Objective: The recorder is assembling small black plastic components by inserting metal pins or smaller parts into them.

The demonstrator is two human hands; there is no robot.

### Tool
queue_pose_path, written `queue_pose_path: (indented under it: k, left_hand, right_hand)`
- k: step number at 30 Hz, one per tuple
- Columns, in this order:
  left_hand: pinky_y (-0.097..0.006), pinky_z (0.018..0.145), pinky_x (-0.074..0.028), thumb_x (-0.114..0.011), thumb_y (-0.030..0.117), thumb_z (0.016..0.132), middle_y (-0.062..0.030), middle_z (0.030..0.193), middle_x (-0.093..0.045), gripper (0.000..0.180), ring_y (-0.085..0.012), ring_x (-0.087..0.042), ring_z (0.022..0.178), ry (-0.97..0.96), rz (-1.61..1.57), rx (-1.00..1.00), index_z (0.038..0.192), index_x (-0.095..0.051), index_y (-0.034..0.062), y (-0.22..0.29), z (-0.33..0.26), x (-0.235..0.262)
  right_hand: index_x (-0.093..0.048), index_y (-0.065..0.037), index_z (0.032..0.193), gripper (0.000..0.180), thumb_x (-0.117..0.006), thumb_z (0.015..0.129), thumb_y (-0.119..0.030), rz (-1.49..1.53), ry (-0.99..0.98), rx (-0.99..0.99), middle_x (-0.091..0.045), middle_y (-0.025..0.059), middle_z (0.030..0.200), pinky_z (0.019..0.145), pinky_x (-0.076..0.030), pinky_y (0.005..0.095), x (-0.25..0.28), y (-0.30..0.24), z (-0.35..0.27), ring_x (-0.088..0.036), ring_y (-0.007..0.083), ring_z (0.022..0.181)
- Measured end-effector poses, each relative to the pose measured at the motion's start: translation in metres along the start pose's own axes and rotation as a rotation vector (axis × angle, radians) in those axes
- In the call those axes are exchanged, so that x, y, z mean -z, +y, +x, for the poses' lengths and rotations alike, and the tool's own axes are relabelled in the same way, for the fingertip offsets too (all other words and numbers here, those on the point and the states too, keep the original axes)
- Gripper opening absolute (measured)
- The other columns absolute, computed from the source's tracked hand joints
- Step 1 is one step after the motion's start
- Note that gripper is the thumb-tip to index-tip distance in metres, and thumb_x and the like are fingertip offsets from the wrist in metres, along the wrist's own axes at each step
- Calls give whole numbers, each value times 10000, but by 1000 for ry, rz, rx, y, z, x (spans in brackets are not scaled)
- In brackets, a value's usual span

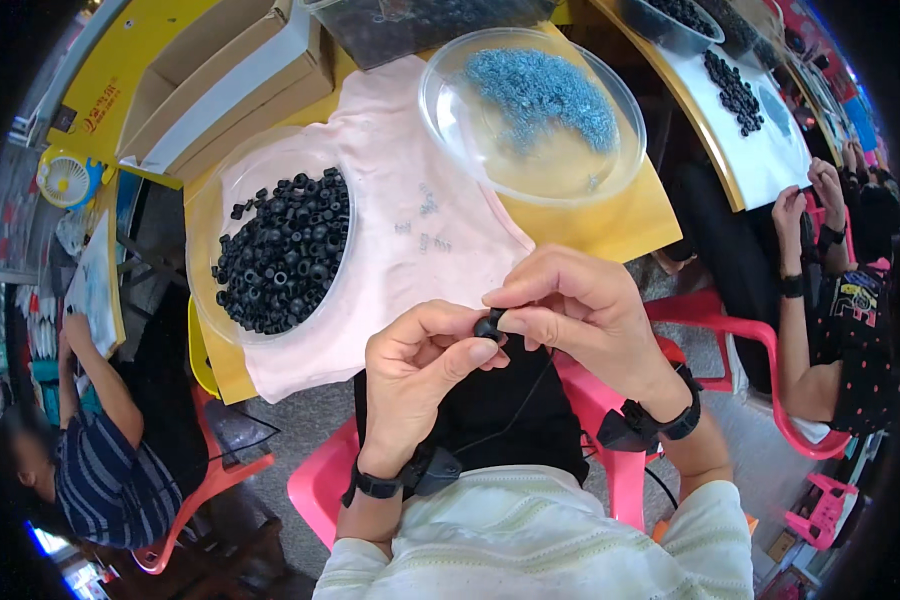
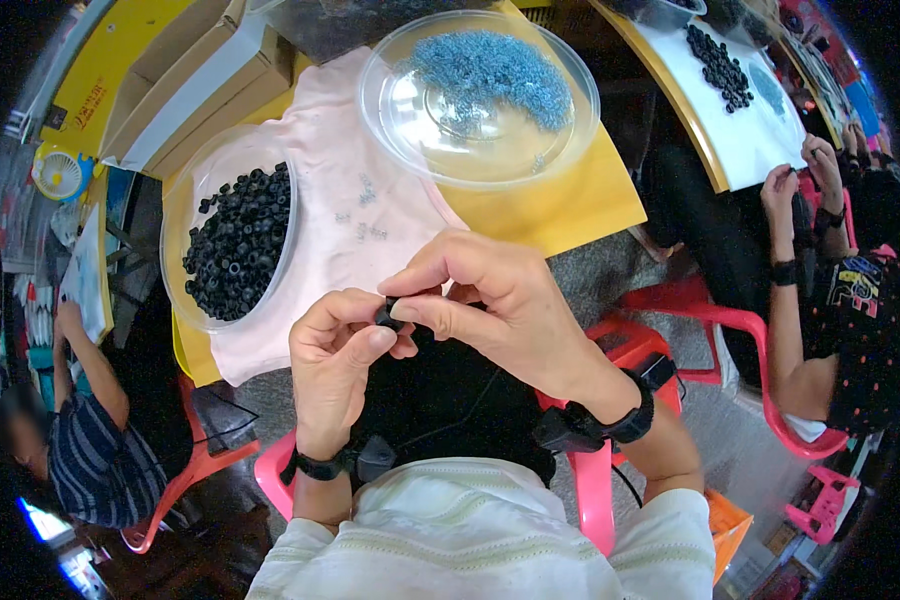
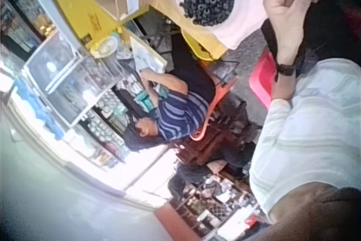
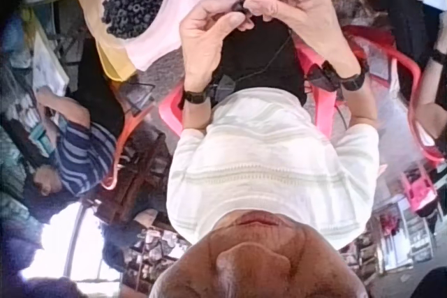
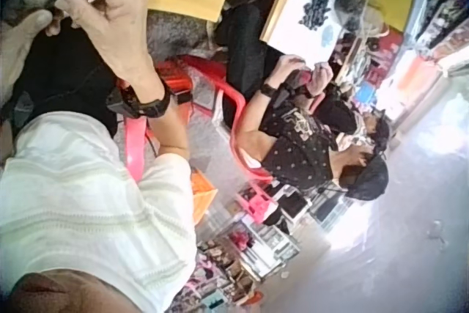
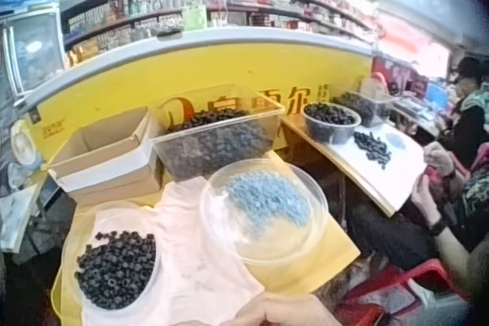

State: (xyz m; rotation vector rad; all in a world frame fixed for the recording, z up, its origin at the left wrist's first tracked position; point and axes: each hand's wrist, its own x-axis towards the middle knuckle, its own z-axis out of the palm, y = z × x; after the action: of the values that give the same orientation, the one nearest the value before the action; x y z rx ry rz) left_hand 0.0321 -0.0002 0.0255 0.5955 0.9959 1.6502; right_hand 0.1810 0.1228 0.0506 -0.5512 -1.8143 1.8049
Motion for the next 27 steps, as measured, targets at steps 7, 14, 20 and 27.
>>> queue_pose_path:
  k: [7, 14, 20, 27]
  left_hand:
    - [-303, 760, -563, -673, -18, 886, -137, 981, -686, 153, -194, -684, 826, -18, 14, -3, 1035, -638, -36, -3, 4, 7]
    - [-302, 758, -548, -639, 55, 929, -156, 989, -689, 145, -204, -682, 831, -26, -336, 216, 1065, -619, 8, -15, 5, 17]
    - [-319, 782, -549, -620, 79, 949, -139, 1007, -690, 131, -207, -682, 876, -28, -383, 277, 1071, -617, 33, -20, 3, 24]
    - [-397, 963, -500, -591, 71, 962, -142, 1112, -664, 135, -240, -637, 1079, -40, -461, 318, 1095, -610, 60, -21, 2, 15]
  right_hand:
    - [-679, 18, 1053, 174, -683, 891, -46, 83, 11, -93, -666, 39, 908, 652, -504, 206, -2, 5, 1, -635, 78, 778]
    - [-692, 24, 966, 137, -705, 834, -8, -290, 32, 306, -660, 88, 862, 646, -519, 266, -1, 14, 9, -657, 174, 742]
    - [-659, 25, 1017, 231, -726, 800, -22, -418, 28, 344, -636, 106, 898, 643, -532, 282, -3, 16, 4, -651, 213, 740]
    - [-635, 15, 1057, 337, -735, 736, -15, -529, 74, 366, -602, 101, 928, 626, -540, 293, -9, 18, -1, -635, 213, 766]
